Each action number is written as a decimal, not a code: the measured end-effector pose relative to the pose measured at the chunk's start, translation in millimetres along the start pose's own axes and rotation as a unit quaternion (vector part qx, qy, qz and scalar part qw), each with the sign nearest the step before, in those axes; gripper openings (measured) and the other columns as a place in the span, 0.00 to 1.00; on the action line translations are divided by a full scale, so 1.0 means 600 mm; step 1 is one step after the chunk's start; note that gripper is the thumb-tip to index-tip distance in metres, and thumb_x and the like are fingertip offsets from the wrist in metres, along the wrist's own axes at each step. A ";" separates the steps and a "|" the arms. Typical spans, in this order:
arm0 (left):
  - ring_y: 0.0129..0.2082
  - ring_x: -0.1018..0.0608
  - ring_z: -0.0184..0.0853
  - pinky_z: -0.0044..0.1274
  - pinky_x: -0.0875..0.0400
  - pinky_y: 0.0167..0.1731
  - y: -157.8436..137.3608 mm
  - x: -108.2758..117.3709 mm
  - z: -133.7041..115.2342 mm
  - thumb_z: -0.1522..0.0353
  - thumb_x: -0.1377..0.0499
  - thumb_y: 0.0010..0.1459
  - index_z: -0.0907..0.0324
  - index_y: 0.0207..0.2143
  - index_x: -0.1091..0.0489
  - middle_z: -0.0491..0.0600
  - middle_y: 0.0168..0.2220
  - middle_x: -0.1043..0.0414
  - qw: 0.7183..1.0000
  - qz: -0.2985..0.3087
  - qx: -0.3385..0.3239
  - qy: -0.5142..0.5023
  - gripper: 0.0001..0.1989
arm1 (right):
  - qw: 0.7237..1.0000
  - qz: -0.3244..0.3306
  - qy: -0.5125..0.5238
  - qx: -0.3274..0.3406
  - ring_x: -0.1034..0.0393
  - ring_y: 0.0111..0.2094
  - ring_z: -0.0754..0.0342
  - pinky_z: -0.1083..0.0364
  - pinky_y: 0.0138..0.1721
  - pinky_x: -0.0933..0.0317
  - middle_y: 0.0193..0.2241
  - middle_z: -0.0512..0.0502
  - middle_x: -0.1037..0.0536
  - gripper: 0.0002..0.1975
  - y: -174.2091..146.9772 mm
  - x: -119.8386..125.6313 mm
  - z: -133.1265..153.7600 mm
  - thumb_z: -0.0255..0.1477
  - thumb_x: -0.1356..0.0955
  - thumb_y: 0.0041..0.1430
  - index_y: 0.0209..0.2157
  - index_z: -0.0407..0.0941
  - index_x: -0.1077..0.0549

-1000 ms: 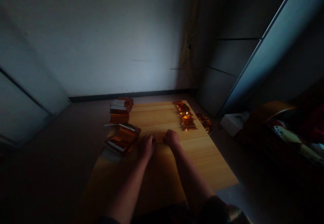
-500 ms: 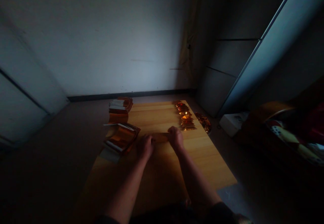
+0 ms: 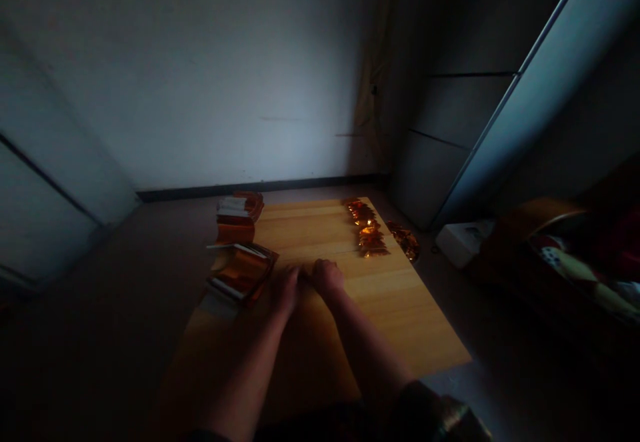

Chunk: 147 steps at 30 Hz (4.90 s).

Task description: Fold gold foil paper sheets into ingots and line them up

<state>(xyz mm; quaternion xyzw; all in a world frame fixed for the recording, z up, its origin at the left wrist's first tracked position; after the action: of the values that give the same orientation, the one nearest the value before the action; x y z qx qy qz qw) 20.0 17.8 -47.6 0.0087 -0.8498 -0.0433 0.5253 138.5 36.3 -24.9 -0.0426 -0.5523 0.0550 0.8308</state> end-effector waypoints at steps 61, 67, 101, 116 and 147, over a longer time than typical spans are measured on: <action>0.38 0.29 0.33 0.25 0.33 0.39 -0.011 -0.023 0.014 0.79 0.44 0.46 0.57 0.27 0.26 0.48 0.34 0.32 0.989 -0.078 -0.090 -0.083 0.11 | 0.983 -0.037 -0.009 0.181 0.31 0.38 0.57 0.62 0.34 0.43 0.40 0.48 0.26 0.13 -0.028 0.015 -0.126 0.26 0.37 0.58 0.40 0.50 0.23; 0.40 0.29 0.35 0.26 0.32 0.42 -0.020 -0.021 0.018 0.79 0.44 0.45 0.56 0.28 0.25 0.48 0.34 0.30 0.989 -0.060 -0.120 -0.062 0.13 | 0.967 -0.046 -0.067 0.240 0.34 0.42 0.54 0.61 0.38 0.41 0.40 0.45 0.27 0.12 -0.042 0.007 -0.127 0.26 0.38 0.61 0.41 0.48 0.24; 0.38 0.31 0.36 0.25 0.37 0.38 -0.042 -0.019 -0.009 0.70 0.47 0.59 0.53 0.39 0.24 0.50 0.34 0.31 0.985 -0.036 -0.151 0.073 0.12 | 0.981 0.014 -0.121 0.148 0.37 0.48 0.44 0.49 0.42 0.42 0.44 0.40 0.27 0.16 0.030 0.038 -0.065 0.35 0.32 0.52 0.44 0.48 0.28; 0.35 0.30 0.35 0.25 0.35 0.37 -0.048 -0.020 -0.010 0.73 0.44 0.54 0.58 0.28 0.31 0.48 0.30 0.32 0.982 -0.101 -0.134 0.081 0.04 | 0.936 -0.057 -0.134 0.319 0.40 0.41 0.51 0.53 0.40 0.50 0.39 0.43 0.27 0.10 -0.022 0.001 -0.098 0.30 0.38 0.63 0.38 0.47 0.25; 0.44 0.30 0.39 0.31 0.37 0.44 -0.058 -0.011 -0.017 0.74 0.46 0.56 0.54 0.40 0.27 0.51 0.42 0.27 0.973 -0.059 -0.201 0.092 0.12 | 0.963 -0.127 -0.050 0.234 0.37 0.43 0.50 0.52 0.45 0.47 0.44 0.44 0.27 0.12 -0.058 0.035 -0.150 0.31 0.37 0.62 0.46 0.49 0.27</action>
<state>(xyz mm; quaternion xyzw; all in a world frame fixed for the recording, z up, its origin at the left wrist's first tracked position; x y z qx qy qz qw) 31.0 -16.8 -51.6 -0.0431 -0.7695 -0.2431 0.5890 231.0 3.6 -35.9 0.2264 -0.5660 0.0790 0.7888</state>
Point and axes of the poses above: each hand's wrist, its own y-axis towards the middle knuckle, its own x-axis out of the back of the hand, z = x × y, the point moved 2 cm from there along y, towards the middle knuckle
